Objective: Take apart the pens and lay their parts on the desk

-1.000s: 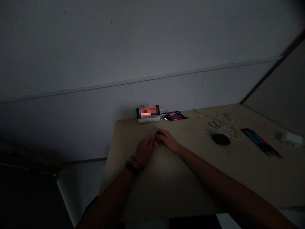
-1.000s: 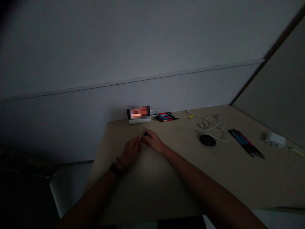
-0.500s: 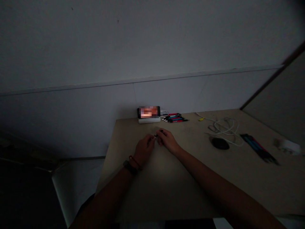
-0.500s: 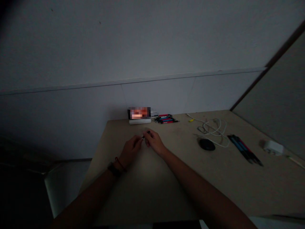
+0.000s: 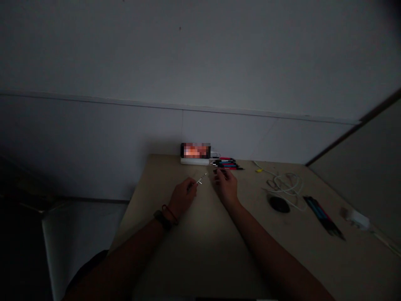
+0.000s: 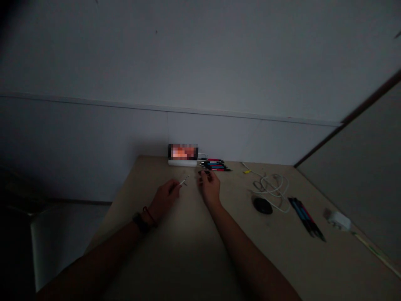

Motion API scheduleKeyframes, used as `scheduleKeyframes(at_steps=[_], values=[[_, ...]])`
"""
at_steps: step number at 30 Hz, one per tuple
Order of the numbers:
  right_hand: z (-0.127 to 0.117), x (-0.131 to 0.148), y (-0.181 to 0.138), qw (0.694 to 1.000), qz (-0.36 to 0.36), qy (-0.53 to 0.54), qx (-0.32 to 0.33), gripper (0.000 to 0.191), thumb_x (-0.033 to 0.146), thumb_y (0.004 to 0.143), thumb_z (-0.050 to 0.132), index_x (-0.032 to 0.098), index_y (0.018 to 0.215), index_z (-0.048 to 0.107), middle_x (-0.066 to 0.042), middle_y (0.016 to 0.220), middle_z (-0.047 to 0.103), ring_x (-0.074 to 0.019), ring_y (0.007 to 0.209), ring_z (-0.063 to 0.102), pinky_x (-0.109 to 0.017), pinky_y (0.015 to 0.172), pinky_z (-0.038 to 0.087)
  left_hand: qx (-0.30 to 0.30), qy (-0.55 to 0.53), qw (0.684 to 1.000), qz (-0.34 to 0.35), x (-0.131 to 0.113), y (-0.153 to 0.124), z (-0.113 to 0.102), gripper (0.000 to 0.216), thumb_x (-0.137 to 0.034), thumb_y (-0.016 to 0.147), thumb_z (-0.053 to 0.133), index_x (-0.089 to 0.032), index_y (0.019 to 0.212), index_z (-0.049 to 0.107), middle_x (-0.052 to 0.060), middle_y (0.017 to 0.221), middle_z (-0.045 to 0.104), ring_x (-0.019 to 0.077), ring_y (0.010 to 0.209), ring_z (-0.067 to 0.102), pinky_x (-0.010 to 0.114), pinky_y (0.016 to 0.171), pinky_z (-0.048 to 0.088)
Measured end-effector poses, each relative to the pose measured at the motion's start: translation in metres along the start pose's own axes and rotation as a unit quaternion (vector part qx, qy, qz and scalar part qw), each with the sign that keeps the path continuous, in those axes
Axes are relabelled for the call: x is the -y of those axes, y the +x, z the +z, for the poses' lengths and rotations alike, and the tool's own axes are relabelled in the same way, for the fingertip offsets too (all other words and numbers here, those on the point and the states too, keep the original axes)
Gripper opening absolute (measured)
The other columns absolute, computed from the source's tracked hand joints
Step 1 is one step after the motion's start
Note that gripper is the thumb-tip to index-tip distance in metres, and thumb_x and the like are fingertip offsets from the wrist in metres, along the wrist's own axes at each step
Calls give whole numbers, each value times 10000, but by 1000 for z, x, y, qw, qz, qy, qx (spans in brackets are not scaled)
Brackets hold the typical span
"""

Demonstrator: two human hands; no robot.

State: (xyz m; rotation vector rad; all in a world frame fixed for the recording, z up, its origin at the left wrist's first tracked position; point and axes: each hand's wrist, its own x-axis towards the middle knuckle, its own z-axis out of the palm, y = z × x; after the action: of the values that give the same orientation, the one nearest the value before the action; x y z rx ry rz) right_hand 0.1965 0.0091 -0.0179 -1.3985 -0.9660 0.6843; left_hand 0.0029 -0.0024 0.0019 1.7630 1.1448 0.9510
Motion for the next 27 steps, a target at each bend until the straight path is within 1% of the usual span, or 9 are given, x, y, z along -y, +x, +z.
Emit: scheduleKeyframes(at_steps=[3, 6, 11, 14, 18, 20, 22, 25, 27], values=[[0, -3, -1, 990, -58, -123, 39, 333, 464, 821, 611, 184, 976, 703, -97, 934, 736, -236, 809, 652, -360, 734, 521, -19, -30, 999, -12, 1, 2, 0, 229, -354, 939, 510, -187, 800, 583, -26, 666, 585, 132, 630, 536, 250, 618, 381], [2, -6, -5, 964, -117, -230, 70, 266, 355, 815, 584, 188, 956, 735, -96, 951, 749, -262, 880, 651, -413, 841, 506, -32, -48, 998, -19, 2, 3, 1, 229, -345, 934, 506, -187, 784, 577, -24, 661, 584, 131, 627, 536, 247, 620, 388], [4, -7, -8, 925, -196, -308, 102, 313, 230, 779, 572, 183, 1035, 746, -116, 1050, 743, -286, 999, 630, -456, 963, 455, -33, -44, 998, -7, 1, 1, 1, 244, -344, 939, 499, -189, 765, 574, -21, 658, 592, 131, 622, 537, 256, 634, 392], [5, -5, -9, 921, -214, -306, 112, 326, 242, 795, 581, 187, 1074, 740, -117, 1093, 727, -284, 1045, 616, -451, 984, 442, -35, -41, 999, -2, 2, 0, 1, 250, -353, 944, 495, -191, 772, 576, -22, 653, 590, 133, 613, 533, 259, 621, 383], [3, 2, -12, 932, -224, -267, 95, 241, 309, 867, 557, 188, 958, 744, -106, 1008, 727, -277, 1021, 615, -436, 948, 457, -37, -36, 999, 8, 6, 1, 2, 238, -344, 945, 500, -191, 783, 585, -25, 648, 599, 131, 604, 531, 261, 619, 376], [2, 6, -15, 940, -235, -235, 79, 247, 348, 898, 549, 190, 939, 734, -101, 987, 727, -272, 1010, 620, -427, 930, 469, -33, -38, 999, 13, 8, 2, 2, 229, -343, 946, 506, -190, 798, 592, -25, 655, 610, 132, 612, 544, 260, 629, 384], [3, 10, -20, 945, -243, -203, 85, 267, 374, 912, 559, 198, 1025, 725, -96, 1032, 731, -264, 1026, 629, -417, 924, 482, -29, -40, 999, 15, 9, 2, 2, 226, -343, 950, 508, -190, 809, 596, -24, 659, 618, 135, 623, 562, 259, 637, 394], [6, 13, -27, 947, -239, -173, 131, 332, 384, 922, 579, 218, 1183, 700, -94, 1116, 734, -253, 1064, 644, -412, 940, 501, -23, -35, 999, 16, 9, 2, 3, 220, -329, 953, 504, -191, 812, 600, -20, 665, 628, 139, 634, 578, 261, 647, 402], [8, 15, -30, 948, -229, -162, 153, 346, 379, 925, 588, 227, 1216, 700, -94, 1146, 736, -250, 1081, 653, -413, 956, 510, -14, -29, 999, 18, 9, 1, 3, 217, -317, 954, 502, -191, 807, 599, -18, 666, 633, 138, 627, 578, 262, 644, 399]])
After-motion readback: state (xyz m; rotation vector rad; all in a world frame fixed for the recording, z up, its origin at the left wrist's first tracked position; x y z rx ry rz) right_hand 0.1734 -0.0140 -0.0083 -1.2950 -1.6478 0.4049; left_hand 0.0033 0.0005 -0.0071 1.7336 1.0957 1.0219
